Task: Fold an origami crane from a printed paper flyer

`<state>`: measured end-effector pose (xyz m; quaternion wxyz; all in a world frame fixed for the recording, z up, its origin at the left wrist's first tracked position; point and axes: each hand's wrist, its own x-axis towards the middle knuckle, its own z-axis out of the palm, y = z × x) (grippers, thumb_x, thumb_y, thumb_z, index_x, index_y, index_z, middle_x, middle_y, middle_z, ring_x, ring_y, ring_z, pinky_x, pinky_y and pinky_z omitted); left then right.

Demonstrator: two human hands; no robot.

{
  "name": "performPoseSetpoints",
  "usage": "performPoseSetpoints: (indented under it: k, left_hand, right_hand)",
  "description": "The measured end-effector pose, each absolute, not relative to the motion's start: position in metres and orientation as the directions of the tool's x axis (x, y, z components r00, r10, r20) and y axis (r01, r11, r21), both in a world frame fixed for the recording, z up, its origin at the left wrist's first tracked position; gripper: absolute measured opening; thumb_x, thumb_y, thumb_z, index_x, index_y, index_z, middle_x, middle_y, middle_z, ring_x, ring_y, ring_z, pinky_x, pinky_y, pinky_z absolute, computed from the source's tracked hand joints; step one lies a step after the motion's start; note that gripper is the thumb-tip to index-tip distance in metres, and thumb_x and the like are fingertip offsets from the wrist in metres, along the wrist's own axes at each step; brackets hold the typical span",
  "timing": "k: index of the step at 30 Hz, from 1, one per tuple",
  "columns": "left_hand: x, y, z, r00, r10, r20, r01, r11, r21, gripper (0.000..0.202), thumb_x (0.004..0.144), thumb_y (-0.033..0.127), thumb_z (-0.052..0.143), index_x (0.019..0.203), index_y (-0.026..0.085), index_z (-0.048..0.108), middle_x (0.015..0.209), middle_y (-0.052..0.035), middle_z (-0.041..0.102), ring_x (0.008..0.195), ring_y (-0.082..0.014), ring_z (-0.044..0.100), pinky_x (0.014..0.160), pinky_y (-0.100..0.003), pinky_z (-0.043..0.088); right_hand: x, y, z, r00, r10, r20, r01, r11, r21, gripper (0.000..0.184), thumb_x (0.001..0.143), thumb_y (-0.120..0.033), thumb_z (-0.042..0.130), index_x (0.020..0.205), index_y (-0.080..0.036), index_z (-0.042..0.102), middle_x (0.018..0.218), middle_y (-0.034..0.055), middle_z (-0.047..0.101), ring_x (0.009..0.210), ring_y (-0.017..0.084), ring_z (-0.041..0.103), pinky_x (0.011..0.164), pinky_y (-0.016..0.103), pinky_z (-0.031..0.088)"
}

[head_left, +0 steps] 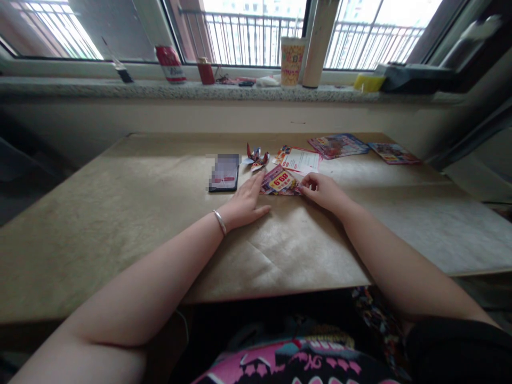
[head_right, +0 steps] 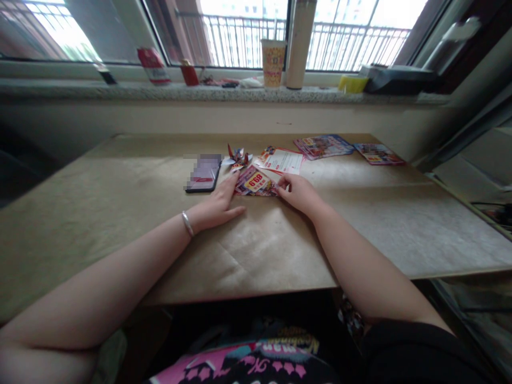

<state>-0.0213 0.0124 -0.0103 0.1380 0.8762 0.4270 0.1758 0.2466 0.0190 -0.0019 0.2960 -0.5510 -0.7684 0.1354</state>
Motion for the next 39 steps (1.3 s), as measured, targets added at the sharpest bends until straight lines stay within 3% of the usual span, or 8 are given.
performPoseSetpoints:
  k: [3,5,9,12,18,24,31,39]
  left_hand:
    - [-0.022,0.014,-0.009,0.571,0.749,0.338,0.621,-0.662,0.419,0.094,0.083,0.036,0.061,0.154,0.006,0.007,0.157,-0.0225,0.025,0.146,-0.0314,0.025,0.121,-0.045,0.024]
    - [-0.021,0.014,-0.006,0.574,0.711,0.406,0.582,-0.703,0.408,0.083,0.084,0.032,0.060,0.152,0.008,0.019,0.151,-0.0207,0.038,0.140,-0.0299,0.037,0.118,-0.045,0.031]
    - [-0.019,0.013,0.000,0.658,0.626,0.419,0.537,-0.779,0.322,0.047,0.088,0.024,0.053,0.133,0.013,0.052,0.133,-0.0154,0.058,0.123,-0.0261,0.055,0.107,-0.042,0.044]
    - [-0.017,0.012,0.001,0.748,0.533,0.396,0.475,-0.846,0.242,0.033,0.090,0.020,0.048,0.120,0.016,0.063,0.124,-0.0113,0.065,0.114,-0.0234,0.060,0.102,-0.041,0.048]
    - [-0.019,0.011,0.001,0.830,0.465,0.309,0.421,-0.884,0.202,0.033,0.088,0.022,0.054,0.119,0.018,0.066,0.125,-0.0108,0.065,0.112,-0.0235,0.062,0.100,-0.041,0.049]
    - [-0.020,0.008,0.007,0.834,0.507,0.217,0.451,-0.854,0.260,0.037,0.091,0.042,0.056,0.120,0.022,0.067,0.127,-0.0096,0.064,0.116,-0.0229,0.060,0.102,-0.039,0.047]
    - [-0.019,0.009,0.010,0.831,0.521,0.196,0.459,-0.840,0.289,0.037,0.099,0.038,0.040,0.119,0.026,0.069,0.124,-0.0030,0.068,0.117,-0.0188,0.060,0.106,-0.034,0.043]
    - [-0.016,0.006,0.011,0.741,0.635,0.218,0.543,-0.758,0.362,0.035,0.096,0.035,0.043,0.095,0.020,0.075,0.101,-0.0058,0.074,0.095,-0.0178,0.067,0.090,-0.031,0.049]
  right_hand:
    - [0.245,0.017,-0.001,-0.266,0.896,0.356,0.718,0.431,-0.547,0.011,0.078,-0.029,0.060,0.075,-0.020,0.057,0.068,0.0001,0.059,0.060,0.012,0.048,0.058,0.025,0.037]
    - [0.245,0.017,-0.001,-0.333,0.865,0.375,0.690,0.495,-0.528,0.008,0.077,-0.025,0.059,0.073,-0.020,0.055,0.069,0.0003,0.058,0.061,0.013,0.048,0.058,0.025,0.037]
    - [0.246,0.016,-0.002,-0.474,0.795,0.378,0.641,0.606,-0.472,0.005,0.076,-0.021,0.060,0.073,-0.020,0.057,0.076,0.0022,0.060,0.068,0.014,0.053,0.063,0.026,0.041]
    - [0.245,0.015,-0.001,-0.545,0.763,0.346,0.616,0.645,-0.452,0.002,0.077,-0.019,0.060,0.075,-0.020,0.061,0.082,0.0037,0.063,0.074,0.015,0.056,0.066,0.027,0.044]
    - [0.247,0.017,-0.002,-0.591,0.753,0.290,0.613,0.653,-0.446,0.005,0.078,-0.021,0.064,0.080,-0.021,0.069,0.086,0.0045,0.066,0.082,0.018,0.061,0.077,0.031,0.047]
    - [0.248,0.017,0.001,-0.593,0.770,0.238,0.643,0.630,-0.436,0.008,0.079,-0.024,0.066,0.083,-0.022,0.072,0.089,0.0053,0.068,0.086,0.019,0.062,0.082,0.033,0.048]
    - [0.249,0.018,0.000,-0.630,0.738,0.242,0.617,0.665,-0.421,0.011,0.081,-0.025,0.065,0.083,-0.022,0.075,0.092,0.0066,0.069,0.090,0.020,0.063,0.086,0.035,0.049]
    - [0.249,0.018,-0.002,-0.619,0.730,0.291,0.597,0.678,-0.430,0.009,0.079,-0.025,0.067,0.078,-0.023,0.076,0.095,0.0066,0.069,0.092,0.019,0.063,0.089,0.036,0.049]
